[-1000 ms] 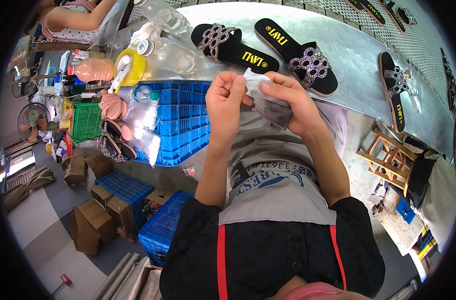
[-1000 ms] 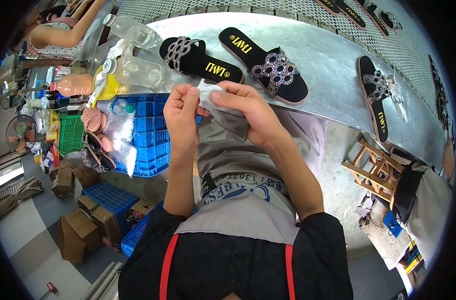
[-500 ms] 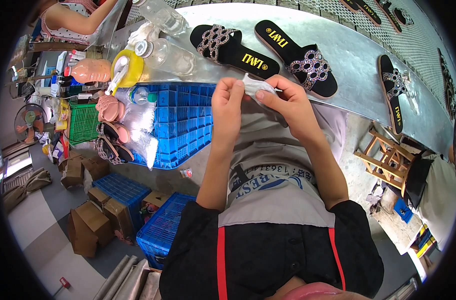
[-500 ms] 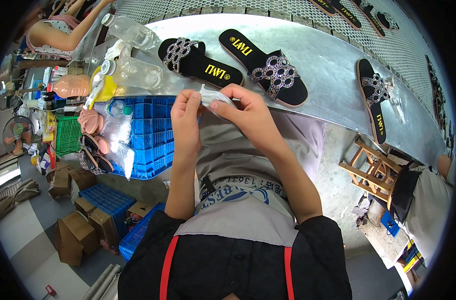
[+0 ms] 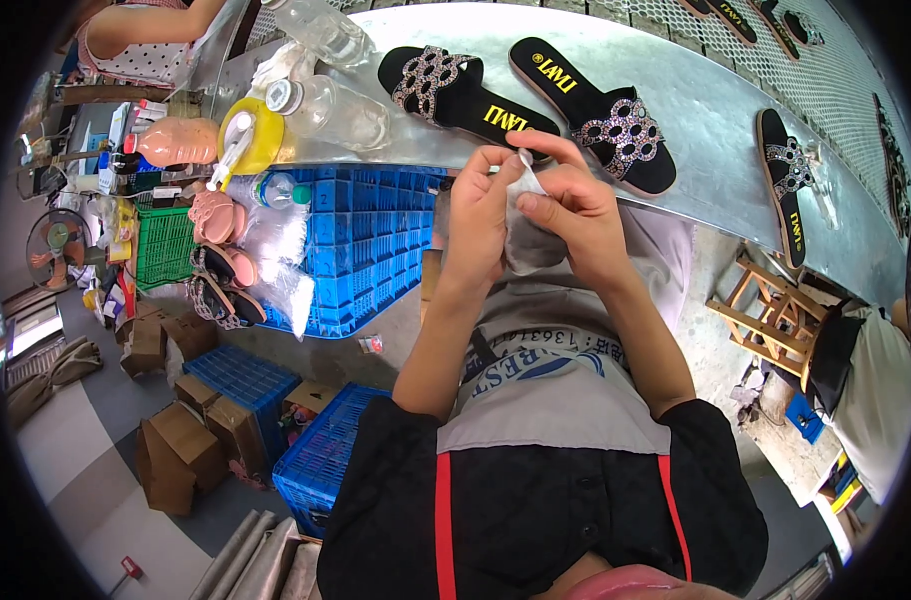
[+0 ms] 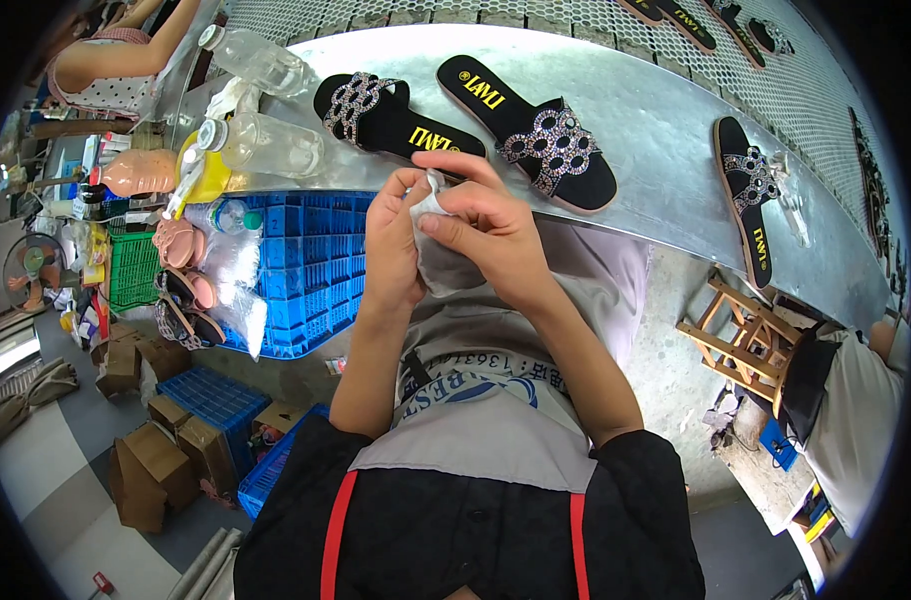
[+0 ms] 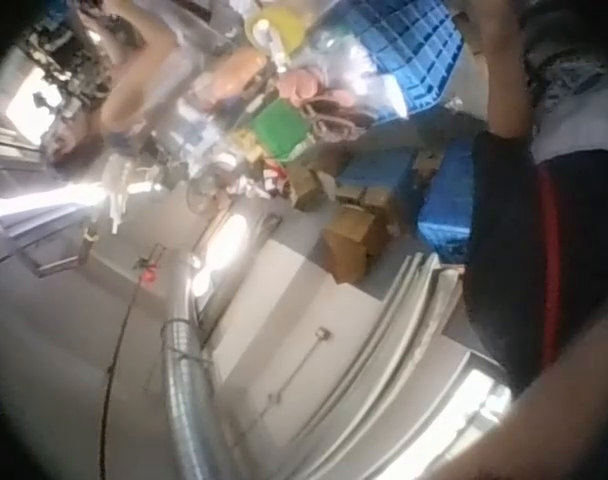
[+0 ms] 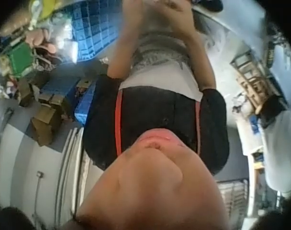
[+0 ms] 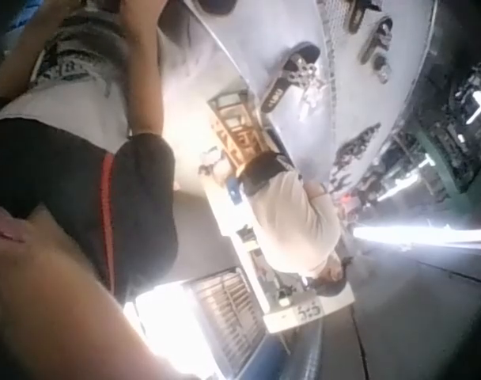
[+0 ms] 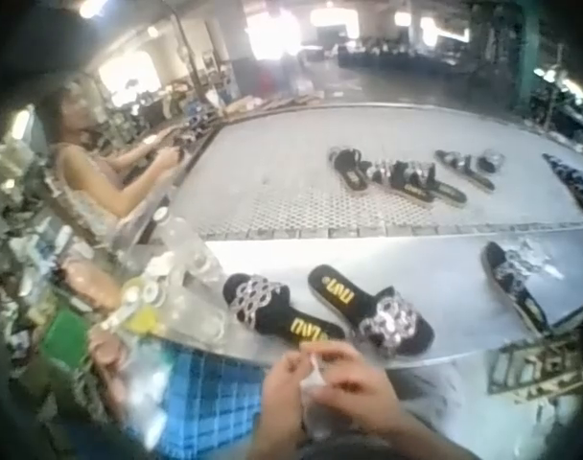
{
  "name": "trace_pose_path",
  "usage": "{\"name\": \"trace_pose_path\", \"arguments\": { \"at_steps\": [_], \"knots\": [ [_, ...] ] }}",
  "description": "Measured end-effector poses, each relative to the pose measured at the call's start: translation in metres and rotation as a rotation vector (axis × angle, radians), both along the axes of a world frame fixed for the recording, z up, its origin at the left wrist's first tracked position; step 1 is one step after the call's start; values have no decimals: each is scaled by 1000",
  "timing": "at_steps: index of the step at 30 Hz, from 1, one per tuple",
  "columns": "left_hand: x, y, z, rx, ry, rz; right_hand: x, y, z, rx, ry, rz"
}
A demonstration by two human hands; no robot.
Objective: Cleaning the edges of sandals with a cloth and solvent in a manufacturing environment.
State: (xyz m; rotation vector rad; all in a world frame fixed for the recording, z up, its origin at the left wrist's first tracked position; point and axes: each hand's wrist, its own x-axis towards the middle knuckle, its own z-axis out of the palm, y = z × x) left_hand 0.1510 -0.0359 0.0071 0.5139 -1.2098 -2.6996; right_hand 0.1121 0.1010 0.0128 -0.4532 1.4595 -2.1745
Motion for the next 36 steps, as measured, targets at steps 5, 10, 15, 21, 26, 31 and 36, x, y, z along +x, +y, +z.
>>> {"name": "trace_pose_path", "arguments": {
  "at_steps": [5, 10, 15, 21, 26, 31, 36],
  "knots": [
    [7, 11, 4, 86, 47, 14, -7, 3, -15, -220, -38, 124],
    [23, -5, -3, 49, 16, -126, -18, 3, -2, -184, -57, 180],
    [32, -25, 4, -248, -105, -25, -14, -2, 0, -118, -223, 219],
    [36, -91, 6, -829, 148, 659, -8, -3, -6, -139, -345, 194],
    [5, -127, 0, -1287, -12, 701, 2, -17, -6, -46, -288, 112],
    [-7, -149, 2, -974, 31, 520, 7, -23, 4, -8, -273, 129],
    [61, -145, -6, -951, 105, 246, 11, -30, 18, 71, -210, 72]
  ]
}}
